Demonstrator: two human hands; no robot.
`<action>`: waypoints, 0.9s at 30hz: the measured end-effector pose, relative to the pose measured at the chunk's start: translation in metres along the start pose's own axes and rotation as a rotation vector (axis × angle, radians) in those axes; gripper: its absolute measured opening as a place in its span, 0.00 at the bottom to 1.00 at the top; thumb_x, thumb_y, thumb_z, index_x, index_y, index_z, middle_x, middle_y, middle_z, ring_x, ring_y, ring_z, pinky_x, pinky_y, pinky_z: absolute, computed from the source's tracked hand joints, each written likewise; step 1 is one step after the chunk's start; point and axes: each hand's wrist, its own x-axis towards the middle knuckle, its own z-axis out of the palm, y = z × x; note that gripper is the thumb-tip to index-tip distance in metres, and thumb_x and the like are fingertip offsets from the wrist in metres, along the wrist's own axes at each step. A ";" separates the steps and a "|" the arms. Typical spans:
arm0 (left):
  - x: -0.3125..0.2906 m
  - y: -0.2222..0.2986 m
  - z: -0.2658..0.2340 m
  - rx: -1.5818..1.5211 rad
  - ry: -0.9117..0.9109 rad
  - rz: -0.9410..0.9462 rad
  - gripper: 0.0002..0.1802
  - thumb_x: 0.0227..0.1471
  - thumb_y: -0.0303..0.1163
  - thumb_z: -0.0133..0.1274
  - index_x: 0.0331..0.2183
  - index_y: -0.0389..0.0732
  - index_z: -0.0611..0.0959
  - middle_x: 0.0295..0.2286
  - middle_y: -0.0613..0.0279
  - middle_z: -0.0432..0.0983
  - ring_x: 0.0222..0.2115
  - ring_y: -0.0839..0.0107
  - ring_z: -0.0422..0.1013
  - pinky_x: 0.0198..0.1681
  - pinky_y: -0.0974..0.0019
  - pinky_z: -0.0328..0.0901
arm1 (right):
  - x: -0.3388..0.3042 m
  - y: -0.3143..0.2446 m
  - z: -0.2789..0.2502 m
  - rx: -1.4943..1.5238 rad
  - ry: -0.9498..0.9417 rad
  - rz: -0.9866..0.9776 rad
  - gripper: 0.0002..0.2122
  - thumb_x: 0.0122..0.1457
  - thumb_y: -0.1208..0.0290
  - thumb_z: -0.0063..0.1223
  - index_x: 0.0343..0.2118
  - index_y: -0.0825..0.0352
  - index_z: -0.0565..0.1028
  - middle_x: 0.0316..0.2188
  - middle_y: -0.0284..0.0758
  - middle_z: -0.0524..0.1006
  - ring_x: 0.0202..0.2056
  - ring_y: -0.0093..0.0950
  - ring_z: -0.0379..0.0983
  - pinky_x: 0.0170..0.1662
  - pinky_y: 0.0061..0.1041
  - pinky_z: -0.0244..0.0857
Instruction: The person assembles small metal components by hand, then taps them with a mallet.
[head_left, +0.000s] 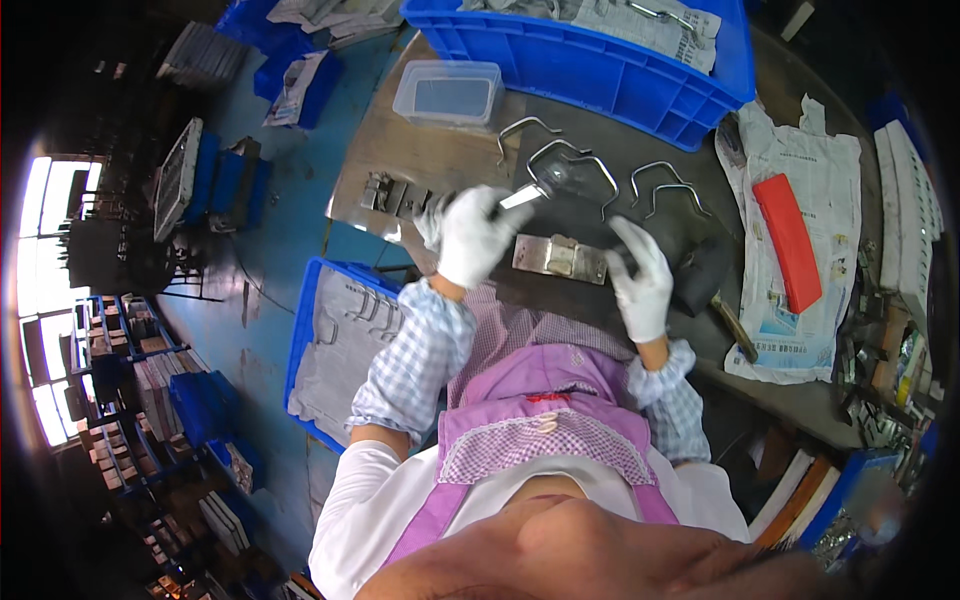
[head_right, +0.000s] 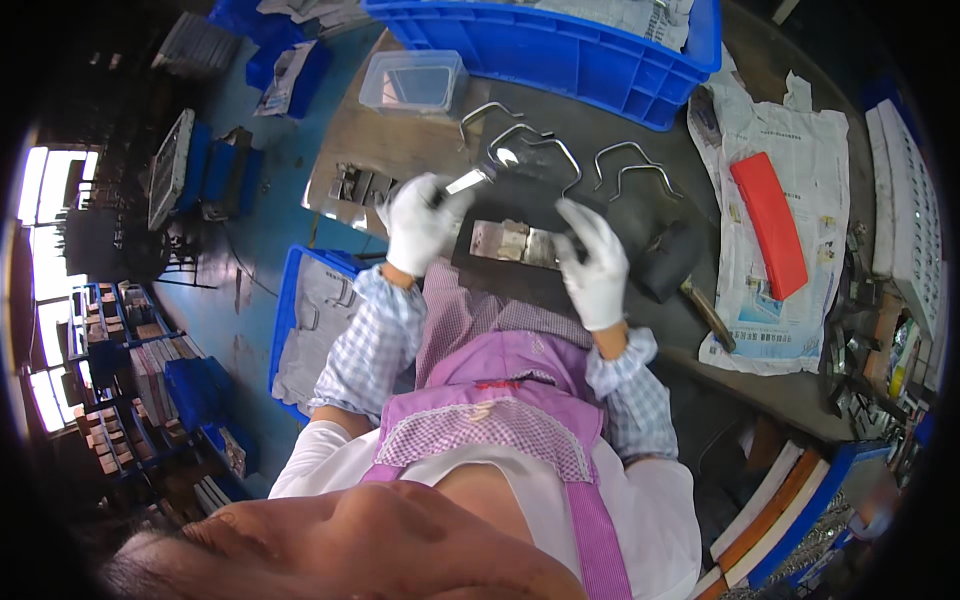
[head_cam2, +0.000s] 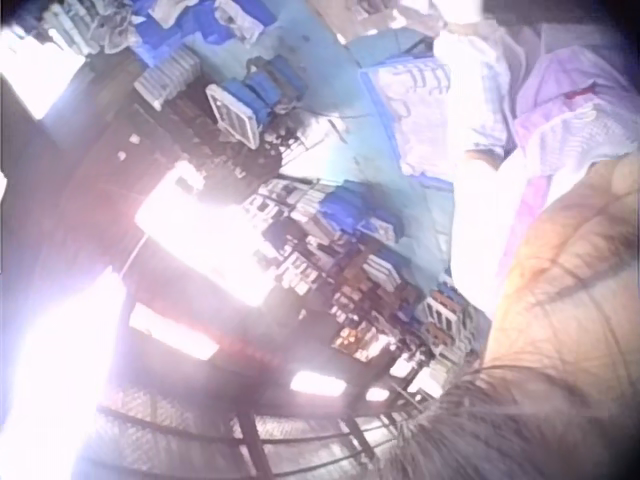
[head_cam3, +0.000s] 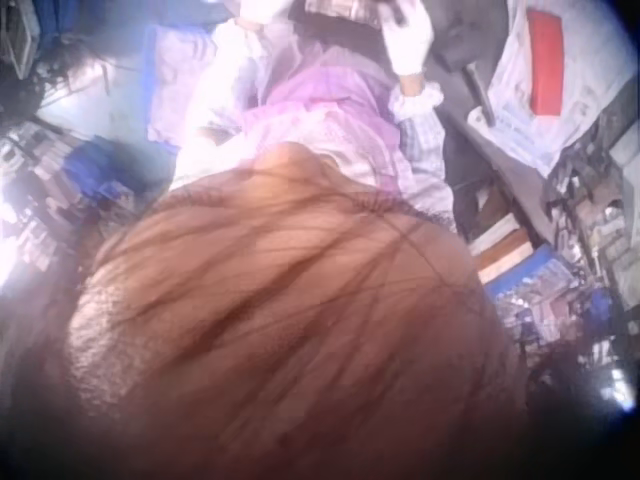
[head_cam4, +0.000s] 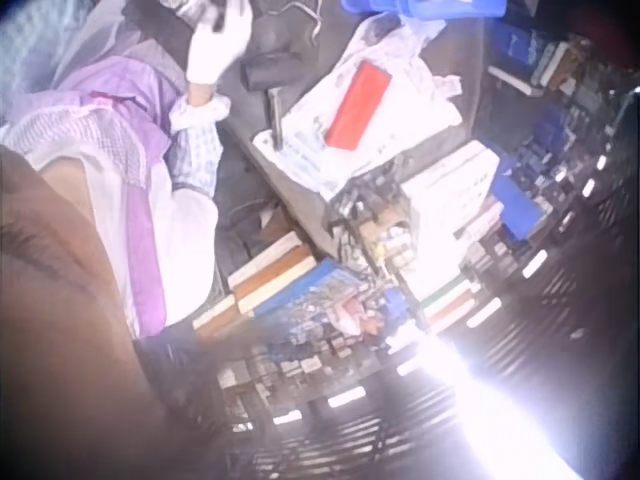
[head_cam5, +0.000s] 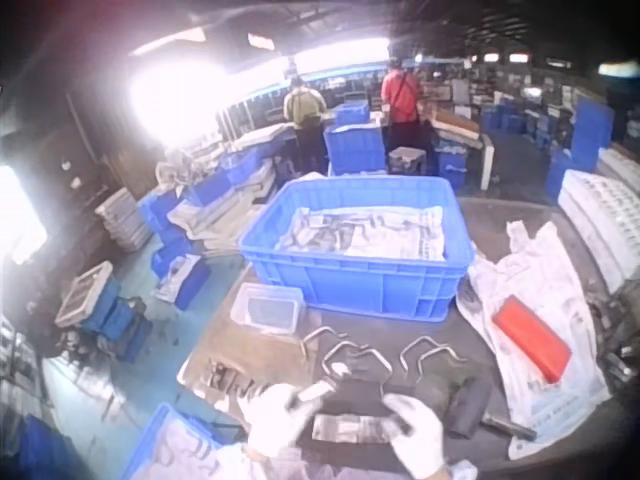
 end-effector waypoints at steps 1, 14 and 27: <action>0.020 -0.001 -0.002 0.121 0.017 -0.173 0.17 0.50 0.45 0.65 0.29 0.40 0.84 0.28 0.53 0.81 0.30 0.52 0.77 0.35 0.53 0.69 | -0.005 0.017 -0.011 -0.081 0.010 -0.037 0.15 0.55 0.82 0.58 0.47 0.67 0.80 0.42 0.40 0.81 0.39 0.35 0.79 0.45 0.30 0.71; 0.144 -0.109 0.100 0.945 -0.161 0.242 0.07 0.55 0.32 0.54 0.32 0.44 0.86 0.32 0.57 0.83 0.35 0.59 0.81 0.33 0.55 0.74 | -0.095 0.128 -0.134 -1.004 0.332 -0.026 0.16 0.64 0.69 0.54 0.54 0.64 0.77 0.45 0.38 0.80 0.46 0.38 0.75 0.55 0.40 0.63; -0.026 0.004 -0.060 0.038 -0.413 0.098 0.08 0.48 0.27 0.64 0.34 0.39 0.86 0.28 0.53 0.83 0.29 0.61 0.81 0.35 0.64 0.73 | -0.076 0.139 -0.140 -0.795 0.097 0.249 0.18 0.56 0.67 0.63 0.50 0.64 0.78 0.32 0.38 0.79 0.32 0.42 0.75 0.38 0.40 0.69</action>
